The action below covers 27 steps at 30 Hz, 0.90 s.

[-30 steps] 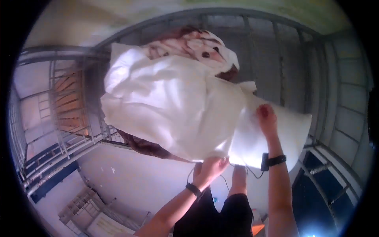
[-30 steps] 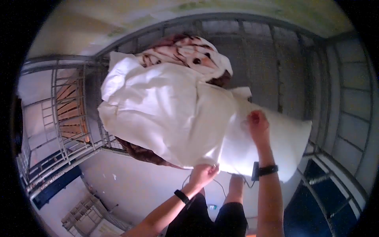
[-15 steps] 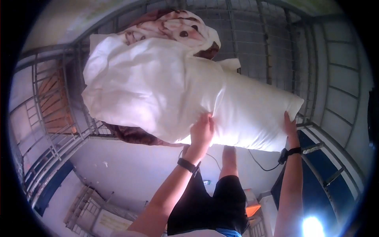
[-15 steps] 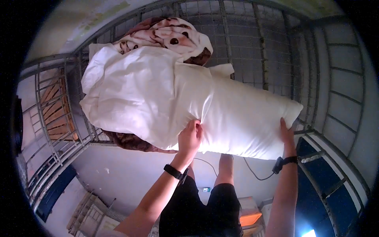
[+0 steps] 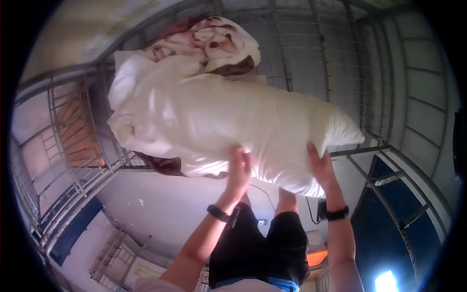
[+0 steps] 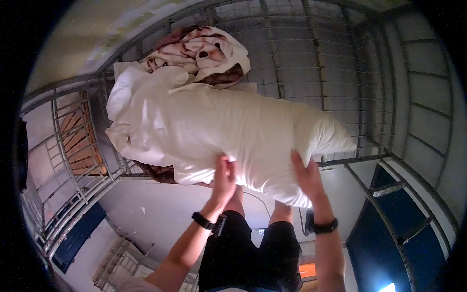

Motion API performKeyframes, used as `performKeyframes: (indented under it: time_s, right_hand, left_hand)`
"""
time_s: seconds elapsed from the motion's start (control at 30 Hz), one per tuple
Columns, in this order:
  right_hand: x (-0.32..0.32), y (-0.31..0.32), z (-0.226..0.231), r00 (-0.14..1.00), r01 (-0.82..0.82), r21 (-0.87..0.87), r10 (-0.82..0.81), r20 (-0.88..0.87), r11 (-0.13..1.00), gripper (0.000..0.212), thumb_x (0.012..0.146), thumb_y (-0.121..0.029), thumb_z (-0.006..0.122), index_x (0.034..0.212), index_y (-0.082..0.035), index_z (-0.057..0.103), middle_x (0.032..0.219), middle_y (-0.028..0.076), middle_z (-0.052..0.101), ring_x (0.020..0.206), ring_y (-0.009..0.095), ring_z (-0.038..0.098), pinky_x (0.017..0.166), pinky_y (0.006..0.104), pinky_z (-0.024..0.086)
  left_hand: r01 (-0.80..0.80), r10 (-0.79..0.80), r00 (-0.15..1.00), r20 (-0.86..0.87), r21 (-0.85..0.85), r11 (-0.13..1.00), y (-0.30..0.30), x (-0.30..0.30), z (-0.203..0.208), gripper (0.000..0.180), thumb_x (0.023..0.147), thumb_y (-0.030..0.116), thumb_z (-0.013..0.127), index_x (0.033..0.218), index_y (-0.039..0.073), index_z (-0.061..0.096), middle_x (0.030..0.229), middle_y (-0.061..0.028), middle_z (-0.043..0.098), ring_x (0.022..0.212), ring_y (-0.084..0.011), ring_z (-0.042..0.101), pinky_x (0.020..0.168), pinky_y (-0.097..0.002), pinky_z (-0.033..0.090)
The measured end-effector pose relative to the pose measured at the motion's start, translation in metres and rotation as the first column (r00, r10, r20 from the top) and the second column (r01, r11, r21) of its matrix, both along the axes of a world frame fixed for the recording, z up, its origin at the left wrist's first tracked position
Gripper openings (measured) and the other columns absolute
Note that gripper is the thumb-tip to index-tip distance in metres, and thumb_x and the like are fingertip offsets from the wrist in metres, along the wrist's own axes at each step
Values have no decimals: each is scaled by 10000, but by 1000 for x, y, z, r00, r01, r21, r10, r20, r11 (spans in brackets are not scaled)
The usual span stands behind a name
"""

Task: The person is putting a pillow into a pillowcase and arranging the bed linen.

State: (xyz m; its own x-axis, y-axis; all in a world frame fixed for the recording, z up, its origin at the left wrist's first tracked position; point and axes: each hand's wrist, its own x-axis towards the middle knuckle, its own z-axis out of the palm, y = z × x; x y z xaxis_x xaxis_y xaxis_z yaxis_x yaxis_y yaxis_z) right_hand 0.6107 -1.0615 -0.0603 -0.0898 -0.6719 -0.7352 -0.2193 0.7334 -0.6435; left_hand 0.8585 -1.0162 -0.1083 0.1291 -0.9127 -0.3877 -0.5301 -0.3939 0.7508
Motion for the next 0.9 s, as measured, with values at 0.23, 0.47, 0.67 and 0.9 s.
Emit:
performKeyframes:
  time_s: [0.23, 0.47, 0.67, 0.9]
  right_hand:
    - [82, 44, 148, 610, -781, -342, 755, -241, 523, 323, 924, -232, 577, 1165, -17, 562, 998, 156, 643, 698, 233, 627, 642, 337, 515]
    - [190, 73, 206, 477, -662, -608, 872, 110, 439, 323, 930, -221, 564, 1179, -16, 555, 1040, 154, 636, 775, 240, 629, 708, 341, 512]
    - [238, 88, 203, 219, -640, -581, 844, 489, 503, 324, 934, -212, 552, 1191, -14, 549, 1076, 152, 630, 842, 246, 631, 765, 344, 510]
    - [231, -21, 178, -263, -783, -319, 182, 948, 534, 284, 953, -177, 510, 1166, 6, 555, 1156, 133, 612, 1045, 235, 591, 931, 334, 455]
  left_hand:
    - [-466, 495, 847, -191, 179, 866, 5, 89, 67, 135, 925, 124, 471, 1023, 34, 446, 900, -41, 483, 823, -144, 508, 712, -324, 453]
    - [-1, -12, 997, 76, 163, 987, 33, 221, 69, 388, 968, 219, 435, 1318, 52, 414, 1324, -140, 448, 1270, -246, 369, 1056, -414, 294]
    - [-216, 260, 951, -169, 242, 946, 40, 250, 15, 393, 963, 210, 443, 1322, 53, 411, 1331, -141, 442, 1275, -251, 365, 1058, -411, 294]
    - [-184, 242, 958, -156, 315, 931, 65, 280, 16, 399, 958, 199, 453, 1327, 54, 409, 1339, -143, 435, 1281, -256, 361, 1061, -408, 294]
